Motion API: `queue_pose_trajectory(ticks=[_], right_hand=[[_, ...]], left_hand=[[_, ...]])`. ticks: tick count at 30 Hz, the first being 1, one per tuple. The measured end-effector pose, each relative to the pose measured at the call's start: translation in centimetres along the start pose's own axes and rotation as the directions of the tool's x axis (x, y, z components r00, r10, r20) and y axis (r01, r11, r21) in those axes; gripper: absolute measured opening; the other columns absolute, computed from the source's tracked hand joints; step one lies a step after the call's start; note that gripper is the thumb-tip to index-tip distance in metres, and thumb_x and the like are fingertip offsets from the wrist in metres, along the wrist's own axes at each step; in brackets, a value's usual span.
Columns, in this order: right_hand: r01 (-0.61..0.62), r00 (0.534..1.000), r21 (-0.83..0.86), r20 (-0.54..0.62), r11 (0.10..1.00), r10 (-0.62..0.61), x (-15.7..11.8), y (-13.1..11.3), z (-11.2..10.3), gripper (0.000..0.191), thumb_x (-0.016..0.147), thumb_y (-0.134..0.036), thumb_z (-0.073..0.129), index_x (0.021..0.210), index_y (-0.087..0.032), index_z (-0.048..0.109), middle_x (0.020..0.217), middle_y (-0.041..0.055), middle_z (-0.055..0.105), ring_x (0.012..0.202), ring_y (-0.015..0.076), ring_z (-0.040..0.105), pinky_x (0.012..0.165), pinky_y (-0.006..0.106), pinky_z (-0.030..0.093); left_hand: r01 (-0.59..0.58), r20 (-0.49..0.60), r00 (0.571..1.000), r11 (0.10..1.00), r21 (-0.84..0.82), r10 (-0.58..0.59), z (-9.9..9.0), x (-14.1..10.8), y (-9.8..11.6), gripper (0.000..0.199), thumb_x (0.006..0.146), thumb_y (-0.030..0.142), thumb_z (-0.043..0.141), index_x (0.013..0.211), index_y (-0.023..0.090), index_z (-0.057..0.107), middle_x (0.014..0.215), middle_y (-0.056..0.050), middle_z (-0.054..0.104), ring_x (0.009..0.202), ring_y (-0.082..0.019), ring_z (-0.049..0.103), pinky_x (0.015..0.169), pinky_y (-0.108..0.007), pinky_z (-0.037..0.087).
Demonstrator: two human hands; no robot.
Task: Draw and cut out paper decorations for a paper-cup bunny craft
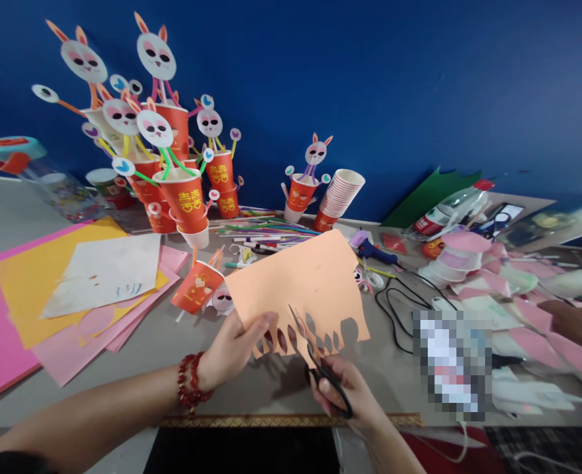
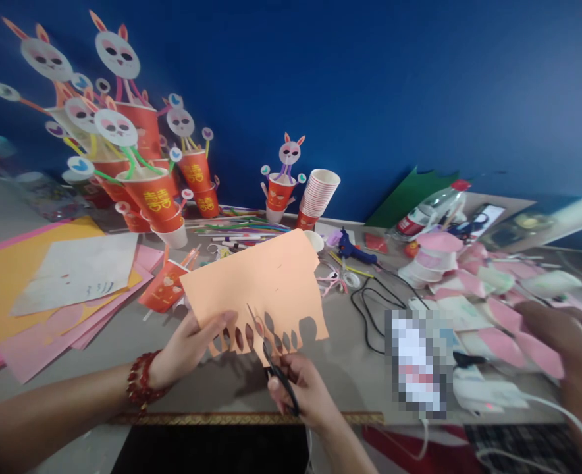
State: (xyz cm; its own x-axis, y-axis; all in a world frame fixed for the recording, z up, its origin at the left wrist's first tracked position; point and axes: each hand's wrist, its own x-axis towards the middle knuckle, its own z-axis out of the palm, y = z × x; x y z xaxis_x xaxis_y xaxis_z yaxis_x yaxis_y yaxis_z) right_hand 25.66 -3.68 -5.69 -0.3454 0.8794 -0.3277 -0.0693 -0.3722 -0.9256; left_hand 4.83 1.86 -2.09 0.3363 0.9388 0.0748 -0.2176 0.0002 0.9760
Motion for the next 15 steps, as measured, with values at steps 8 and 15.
queue_pose_trajectory(ticks=[8,15], right_hand=[[0.043,0.999,-0.024,-0.008,0.999,-0.043,0.1,0.8,-0.2,0.058,0.063,-0.072,0.069,0.064,-0.018,0.049,0.04,-0.0065,0.045,0.03,0.0034,0.029,0.033,0.019,0.023],[0.154,0.988,0.05,0.017,0.987,-0.156,0.1,1.4,0.1,0.054,0.07,-0.066,0.069,0.082,-0.015,0.055,0.046,-0.0047,0.05,0.034,0.0047,0.035,0.034,0.017,0.025]], left_hand=[[0.025,-0.028,0.999,0.999,0.044,-0.024,0.1,-0.1,0.1,0.034,0.094,0.04,0.05,0.078,0.015,0.066,0.071,-0.005,0.071,0.063,-0.016,0.066,0.063,-0.025,0.054],[0.033,-0.031,0.999,0.998,0.049,-0.032,0.3,-0.4,0.2,0.035,0.094,0.039,0.05,0.078,0.014,0.068,0.074,-0.006,0.072,0.063,-0.016,0.066,0.064,-0.024,0.054]])
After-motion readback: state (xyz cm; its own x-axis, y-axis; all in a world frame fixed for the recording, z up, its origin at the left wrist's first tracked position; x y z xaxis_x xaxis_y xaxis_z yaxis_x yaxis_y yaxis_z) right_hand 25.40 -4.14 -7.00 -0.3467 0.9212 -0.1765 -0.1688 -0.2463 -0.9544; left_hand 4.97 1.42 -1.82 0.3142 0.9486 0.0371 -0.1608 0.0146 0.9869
